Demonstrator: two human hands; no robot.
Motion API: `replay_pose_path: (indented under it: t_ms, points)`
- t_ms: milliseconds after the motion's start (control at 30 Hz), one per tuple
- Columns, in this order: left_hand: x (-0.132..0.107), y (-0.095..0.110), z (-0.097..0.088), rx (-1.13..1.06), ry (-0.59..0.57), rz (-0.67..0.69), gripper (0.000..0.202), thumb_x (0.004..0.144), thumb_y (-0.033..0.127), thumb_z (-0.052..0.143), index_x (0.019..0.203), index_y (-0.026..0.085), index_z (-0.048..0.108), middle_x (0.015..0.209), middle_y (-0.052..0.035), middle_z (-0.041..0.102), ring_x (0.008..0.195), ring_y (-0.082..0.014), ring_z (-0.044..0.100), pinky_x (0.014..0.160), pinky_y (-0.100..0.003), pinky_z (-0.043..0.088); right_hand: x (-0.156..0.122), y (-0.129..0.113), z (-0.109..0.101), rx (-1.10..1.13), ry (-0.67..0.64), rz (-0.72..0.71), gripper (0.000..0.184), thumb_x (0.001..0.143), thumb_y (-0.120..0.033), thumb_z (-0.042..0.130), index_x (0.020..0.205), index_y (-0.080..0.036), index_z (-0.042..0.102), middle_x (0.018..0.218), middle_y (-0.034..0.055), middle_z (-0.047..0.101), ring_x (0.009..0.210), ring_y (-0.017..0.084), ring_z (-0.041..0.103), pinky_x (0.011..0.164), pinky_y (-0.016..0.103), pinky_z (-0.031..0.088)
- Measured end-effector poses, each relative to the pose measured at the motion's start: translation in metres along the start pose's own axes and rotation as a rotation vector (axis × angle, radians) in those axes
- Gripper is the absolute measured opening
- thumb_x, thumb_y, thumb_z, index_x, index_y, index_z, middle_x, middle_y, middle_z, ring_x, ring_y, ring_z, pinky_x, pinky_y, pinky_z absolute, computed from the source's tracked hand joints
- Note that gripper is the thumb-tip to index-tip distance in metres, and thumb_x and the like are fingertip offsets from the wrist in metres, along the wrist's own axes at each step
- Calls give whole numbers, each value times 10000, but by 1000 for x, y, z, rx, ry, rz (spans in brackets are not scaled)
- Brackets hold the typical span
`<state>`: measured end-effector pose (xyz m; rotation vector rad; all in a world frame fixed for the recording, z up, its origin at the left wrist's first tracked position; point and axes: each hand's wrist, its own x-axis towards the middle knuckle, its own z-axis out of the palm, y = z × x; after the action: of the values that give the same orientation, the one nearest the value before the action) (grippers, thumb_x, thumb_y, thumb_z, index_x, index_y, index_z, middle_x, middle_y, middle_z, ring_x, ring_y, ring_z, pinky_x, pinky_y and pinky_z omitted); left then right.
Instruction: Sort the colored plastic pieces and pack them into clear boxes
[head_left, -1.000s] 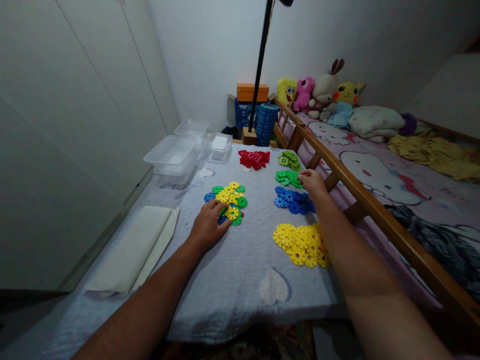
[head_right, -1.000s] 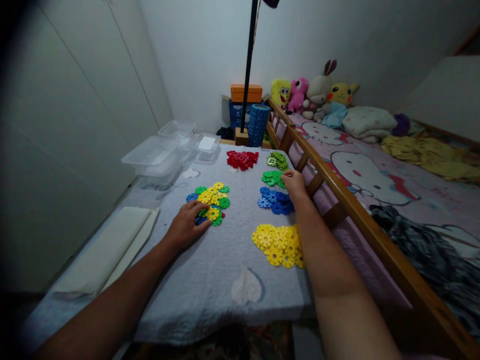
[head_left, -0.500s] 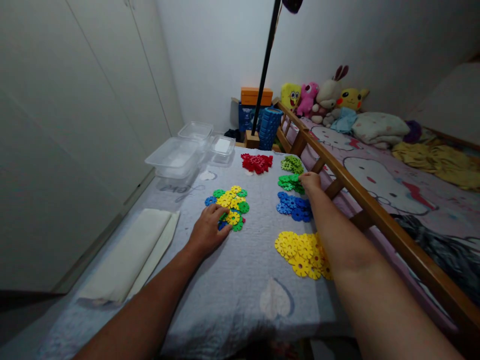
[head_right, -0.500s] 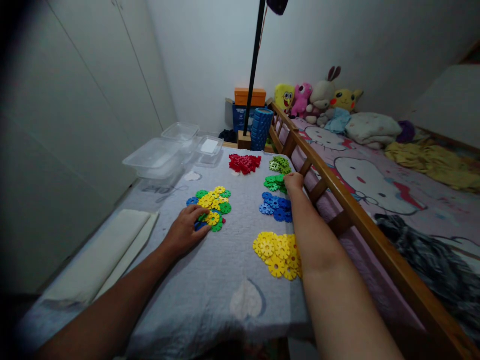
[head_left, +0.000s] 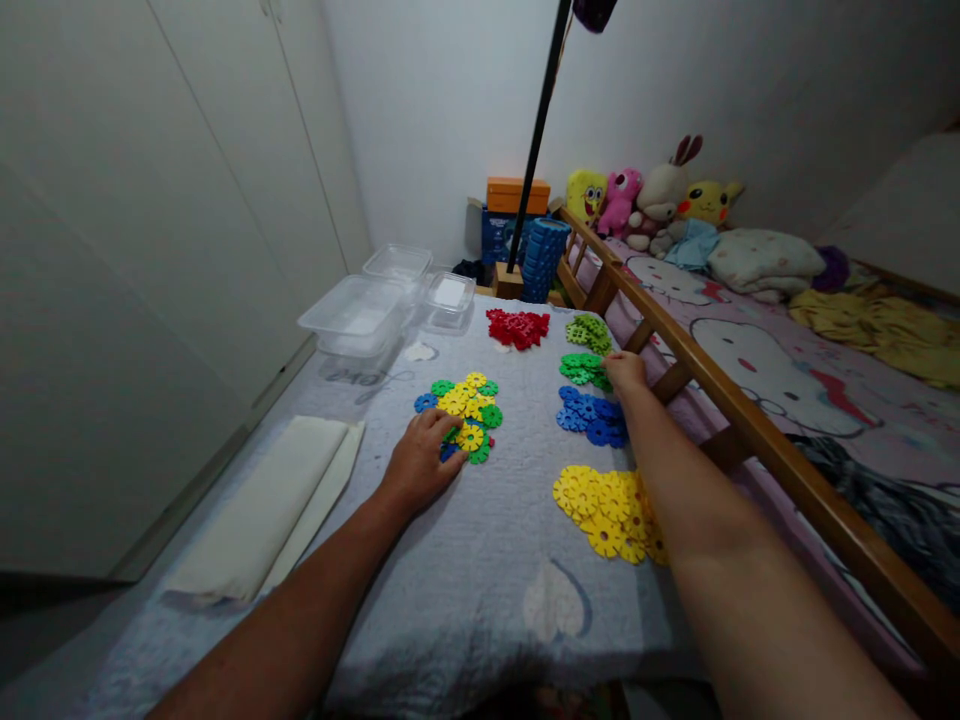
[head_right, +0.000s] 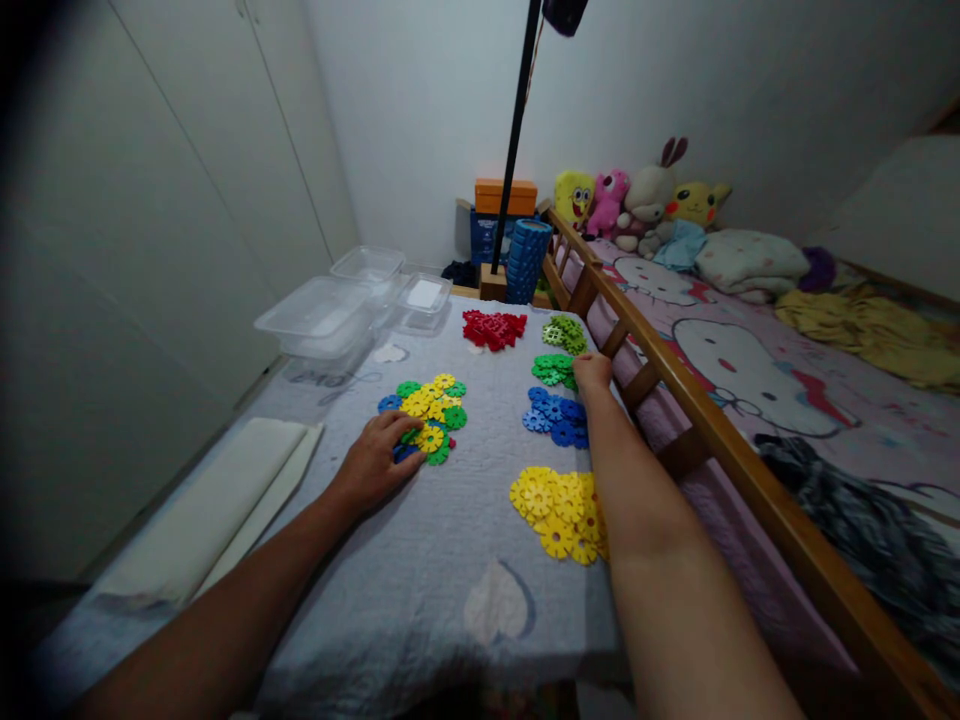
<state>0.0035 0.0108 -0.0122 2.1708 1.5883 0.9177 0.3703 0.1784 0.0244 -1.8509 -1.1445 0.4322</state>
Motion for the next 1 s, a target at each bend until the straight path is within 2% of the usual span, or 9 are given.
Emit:
replay_pose_path:
  t_ms: [133, 233, 367, 433, 500, 600, 700, 767, 1000]
  points:
    - [-1, 3, -2, 7, 26, -6, 350, 789, 313, 713, 1126, 224, 677, 1189, -102, 642, 1122, -304, 585, 1023, -486, 483, -16, -18, 2, 46, 31, 24, 116, 640, -162, 589, 727, -151, 665, 561, -17, 578, 558, 131, 534, 503, 211, 391]
    - [-3, 4, -3, 37, 91, -19, 388, 807, 362, 710, 1163, 216, 669, 1237, -116, 633, 1161, -321, 567, 1052, -510, 446, -40, -40, 11, 115, -59, -8, 150, 658, -210, 616, 783, -155, 681, 626, -14, 619, 578, 124, 550, 521, 208, 408]
    - [-4, 3, 2, 66, 159, -94, 435, 844, 401, 669, 1232, 207, 636, 1364, -141, 577, 1277, -348, 501, 1104, -537, 392, -90, -69, 29, 203, -416, -136, 132, 713, -251, 629, 796, -162, 680, 683, -11, 646, 609, 120, 563, 562, 218, 417]
    - [-3, 0, 5, 58, 161, -142, 497, 844, 403, 659, 1285, 183, 592, 1418, -167, 532, 1329, -356, 465, 1136, -539, 366, -117, -76, 40, 99, -600, -242, 96, 736, -223, 630, 785, -168, 692, 699, -3, 667, 635, 130, 574, 605, 235, 433]
    - [-2, -4, 9, 40, 149, -190, 582, 832, 407, 658, 1339, 151, 533, 1448, -195, 492, 1376, -361, 431, 1168, -536, 336, -140, -77, 50, -48, -680, -372, 73, 743, -166, 646, 780, -179, 707, 766, 20, 708, 718, 153, 610, 689, 255, 456]
    - [1, -9, 13, -10, 116, -261, 703, 784, 398, 686, 1397, 148, 449, 1452, -192, 473, 1416, -360, 405, 1190, -528, 317, -162, -70, 60, -259, -642, -490, 194, 727, -101, 681, 888, -192, 738, 935, 69, 738, 885, 203, 635, 796, 284, 460]
    - [9, -11, 12, -67, 100, -331, 775, 715, 380, 732, 1399, 190, 421, 1420, -162, 497, 1404, -357, 428, 1170, -529, 349, -170, -61, 65, -365, -596, -506, 297, 743, -76, 673, 1017, -176, 731, 1040, 106, 717, 963, 229, 623, 841, 303, 445]
    - [19, -10, 10, -95, 89, -369, 782, 690, 363, 744, 1385, 202, 425, 1393, -148, 518, 1380, -355, 456, 1151, -524, 372, -172, -58, 66, -384, -598, -513, 300, 755, -63, 656, 1027, -172, 719, 1032, 103, 710, 959, 224, 609, 850, 304, 432]
    - [52, -4, 3, 56, 116, -315, 517, 839, 348, 597, 1307, 136, 533, 1321, -183, 583, 1314, -349, 509, 1131, -507, 386, -172, -59, 72, -368, -581, -512, 237, 723, -60, 637, 923, -185, 656, 933, 41, 677, 864, 181, 562, 746, 262, 376]
